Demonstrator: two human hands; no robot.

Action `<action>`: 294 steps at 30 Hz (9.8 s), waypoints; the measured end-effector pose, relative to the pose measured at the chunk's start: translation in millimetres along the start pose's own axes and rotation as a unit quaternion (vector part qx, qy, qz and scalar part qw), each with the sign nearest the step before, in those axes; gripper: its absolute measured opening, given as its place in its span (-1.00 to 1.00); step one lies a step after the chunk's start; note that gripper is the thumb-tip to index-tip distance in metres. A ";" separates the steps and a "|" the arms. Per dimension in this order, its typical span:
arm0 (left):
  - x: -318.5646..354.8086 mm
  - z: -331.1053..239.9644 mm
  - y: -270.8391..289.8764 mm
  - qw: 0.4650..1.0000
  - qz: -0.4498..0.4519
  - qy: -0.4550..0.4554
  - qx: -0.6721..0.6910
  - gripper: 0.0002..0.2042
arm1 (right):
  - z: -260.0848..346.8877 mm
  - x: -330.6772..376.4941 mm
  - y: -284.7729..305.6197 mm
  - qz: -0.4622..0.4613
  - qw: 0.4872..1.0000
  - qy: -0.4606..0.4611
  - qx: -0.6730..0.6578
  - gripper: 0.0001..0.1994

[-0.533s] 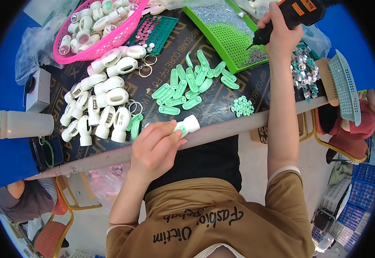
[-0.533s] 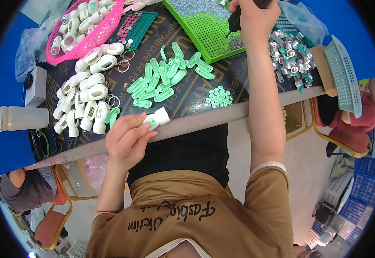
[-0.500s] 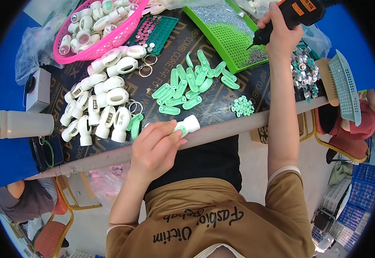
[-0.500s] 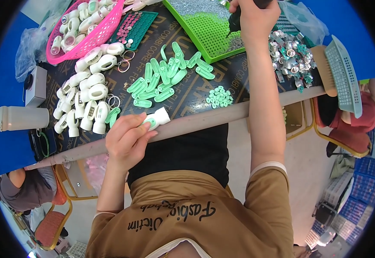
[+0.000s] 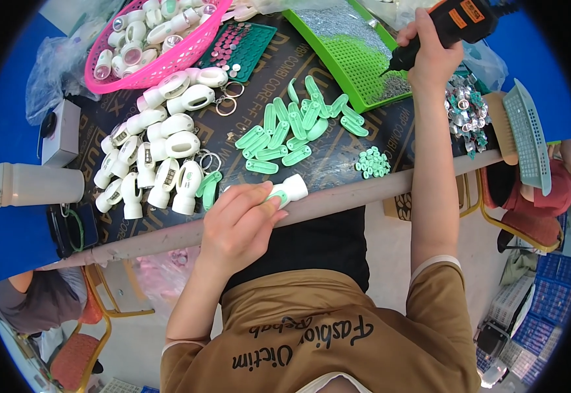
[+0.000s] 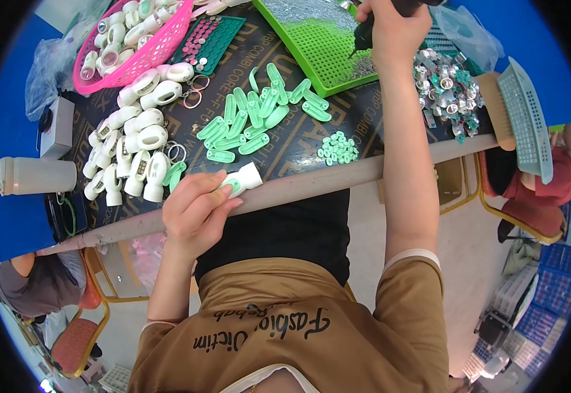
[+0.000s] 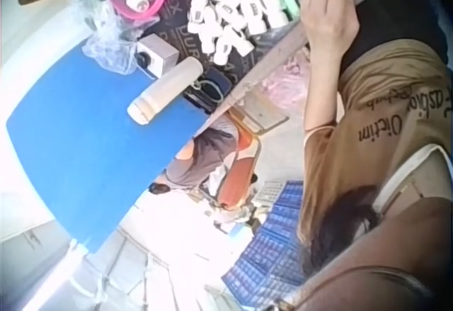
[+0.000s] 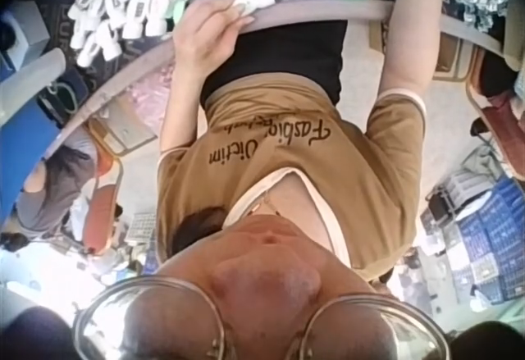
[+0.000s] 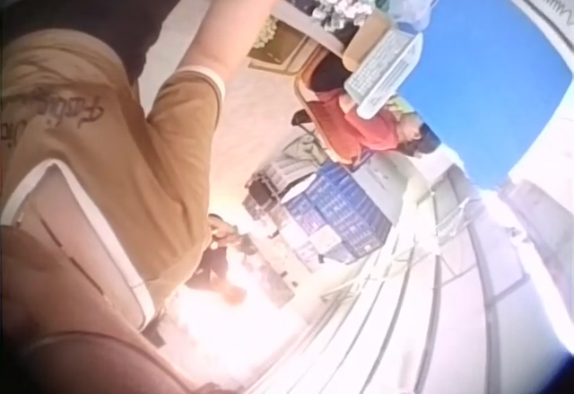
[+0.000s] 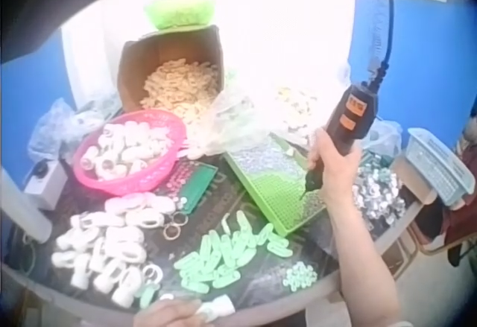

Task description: The person is assembling small plastic flashlight keychains by joining parts and securing them with an electric screwdriver.

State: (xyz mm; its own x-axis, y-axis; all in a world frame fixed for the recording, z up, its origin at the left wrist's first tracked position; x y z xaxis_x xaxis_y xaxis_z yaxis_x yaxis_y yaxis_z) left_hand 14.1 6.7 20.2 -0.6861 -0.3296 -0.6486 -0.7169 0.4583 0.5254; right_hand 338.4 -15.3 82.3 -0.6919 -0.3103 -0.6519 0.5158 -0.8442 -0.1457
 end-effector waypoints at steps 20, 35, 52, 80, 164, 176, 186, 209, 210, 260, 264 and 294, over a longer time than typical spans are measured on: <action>4.7 8.6 -1.1 0.998 -0.052 -0.001 0.022 -0.72 | 126.4 119.7 -55.5 0.297 0.926 -0.105 -0.205 -0.12; 5.3 8.4 -0.6 0.998 -0.051 0.006 0.026 -0.74 | 129.3 131.6 -74.0 0.361 0.905 -0.067 -0.216 -0.08; 6.9 6.8 -3.6 0.999 -0.047 -0.019 0.000 -0.79 | 126.0 131.0 -81.1 0.452 0.855 -0.057 -0.249 -0.02; 2.0 3.6 1.8 0.997 -0.063 0.031 0.041 -0.72 | 78.7 92.4 -12.4 0.201 0.954 -0.046 -0.218 -0.10; -113.5 114.4 29.4 0.888 0.275 0.110 -0.352 -0.88 | 72.3 172.1 -40.7 0.368 0.876 0.059 0.307 -0.84; -116.7 123.6 37.9 0.836 0.364 0.062 -0.405 -0.85 | 65.0 173.2 -47.6 0.408 0.839 0.076 0.353 -0.80; -109.3 72.0 40.3 0.947 0.144 -0.003 -0.288 -0.68 | 68.6 174.6 -36.5 0.320 0.907 -0.003 0.274 -0.77; -9.5 -1.2 3.3 0.599 -0.114 0.361 0.706 -0.67 | 82.3 181.0 -9.7 0.269 0.914 -0.302 -0.030 -0.79; -8.6 0.5 1.8 0.599 -0.117 0.361 0.706 -0.67 | 82.0 179.3 -10.8 0.298 0.918 -0.258 -0.032 -0.78; -2.0 -1.0 -20.0 0.535 -0.099 0.415 0.729 -0.62 | 118.2 167.2 -60.6 0.406 0.904 -0.057 0.122 -0.75; -5.1 -4.2 -18.0 0.528 -0.112 0.415 0.732 -0.64 | 119.9 167.5 -62.8 0.394 0.906 -0.019 0.154 -0.75; -4.3 -14.2 -20.2 0.483 -0.089 0.441 0.752 -0.67 | 110.9 171.6 -58.5 0.401 0.902 -0.046 0.151 -0.71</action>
State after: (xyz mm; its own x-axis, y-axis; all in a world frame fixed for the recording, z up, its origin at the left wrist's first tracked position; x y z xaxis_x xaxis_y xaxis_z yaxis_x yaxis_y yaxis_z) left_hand 29.8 -12.9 20.1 -0.8910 -0.3943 0.2250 -0.3293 0.2201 -0.9182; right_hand 133.4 -67.6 61.5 -0.2028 -0.8976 -0.3915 0.7180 -0.4081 0.5639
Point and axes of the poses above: each hand's wrist, its own x-axis away from the middle knuckle, its own y-axis out of the back of the hand, z = x × y, the point moved 4 cm from there along -x, towards the middle knuckle, and after that the axes turned 6 degrees about x, right-handed, at the moved point
